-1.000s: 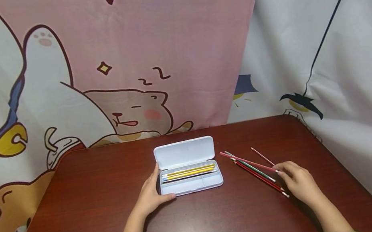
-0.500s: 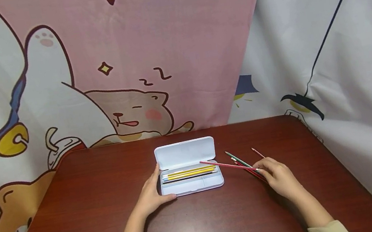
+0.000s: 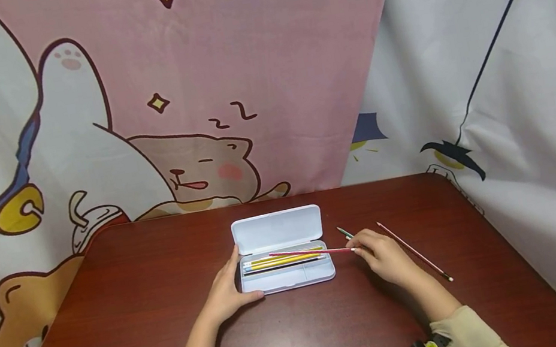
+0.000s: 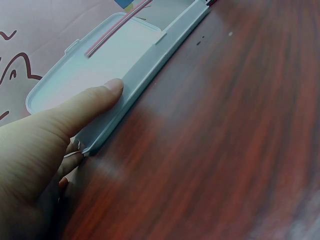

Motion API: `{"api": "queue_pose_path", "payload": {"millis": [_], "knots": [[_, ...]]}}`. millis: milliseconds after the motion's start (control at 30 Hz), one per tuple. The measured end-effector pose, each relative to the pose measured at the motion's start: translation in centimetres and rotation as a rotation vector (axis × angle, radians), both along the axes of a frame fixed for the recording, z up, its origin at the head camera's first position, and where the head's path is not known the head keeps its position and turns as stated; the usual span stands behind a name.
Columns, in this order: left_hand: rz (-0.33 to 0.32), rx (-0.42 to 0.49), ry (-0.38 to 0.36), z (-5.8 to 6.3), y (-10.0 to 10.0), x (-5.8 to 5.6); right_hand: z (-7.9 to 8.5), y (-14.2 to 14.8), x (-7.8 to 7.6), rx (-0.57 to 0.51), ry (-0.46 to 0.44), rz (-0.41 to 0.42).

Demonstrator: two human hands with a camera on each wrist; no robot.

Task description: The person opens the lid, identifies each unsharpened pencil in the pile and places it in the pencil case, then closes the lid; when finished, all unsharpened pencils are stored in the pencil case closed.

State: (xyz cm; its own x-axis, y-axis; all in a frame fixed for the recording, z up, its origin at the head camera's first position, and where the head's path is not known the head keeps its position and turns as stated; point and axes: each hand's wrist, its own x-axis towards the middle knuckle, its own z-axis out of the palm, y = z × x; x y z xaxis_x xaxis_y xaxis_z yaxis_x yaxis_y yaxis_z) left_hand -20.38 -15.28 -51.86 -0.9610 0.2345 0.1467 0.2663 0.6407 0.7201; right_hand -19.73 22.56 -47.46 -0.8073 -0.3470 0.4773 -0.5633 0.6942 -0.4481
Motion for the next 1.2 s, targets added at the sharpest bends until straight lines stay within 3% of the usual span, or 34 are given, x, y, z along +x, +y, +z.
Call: {"api": "queue_pose_path", "payload": {"millis": [233, 533, 1200], "knots": [[-0.009, -0.002, 0.019, -0.1, 0.0, 0.0, 0.0, -2.0, -1.2, 0.014, -0.062, 0.050], [-0.014, 0.009, 0.019, 0.0, -0.1, 0.0, -0.8, -4.0, -2.6, 0.033, 0.021, 0.148], [-0.016, 0.017, -0.010, 0.4, 0.0, 0.2, -1.7, -6.0, -3.5, 0.095, -0.086, 0.128]]}}
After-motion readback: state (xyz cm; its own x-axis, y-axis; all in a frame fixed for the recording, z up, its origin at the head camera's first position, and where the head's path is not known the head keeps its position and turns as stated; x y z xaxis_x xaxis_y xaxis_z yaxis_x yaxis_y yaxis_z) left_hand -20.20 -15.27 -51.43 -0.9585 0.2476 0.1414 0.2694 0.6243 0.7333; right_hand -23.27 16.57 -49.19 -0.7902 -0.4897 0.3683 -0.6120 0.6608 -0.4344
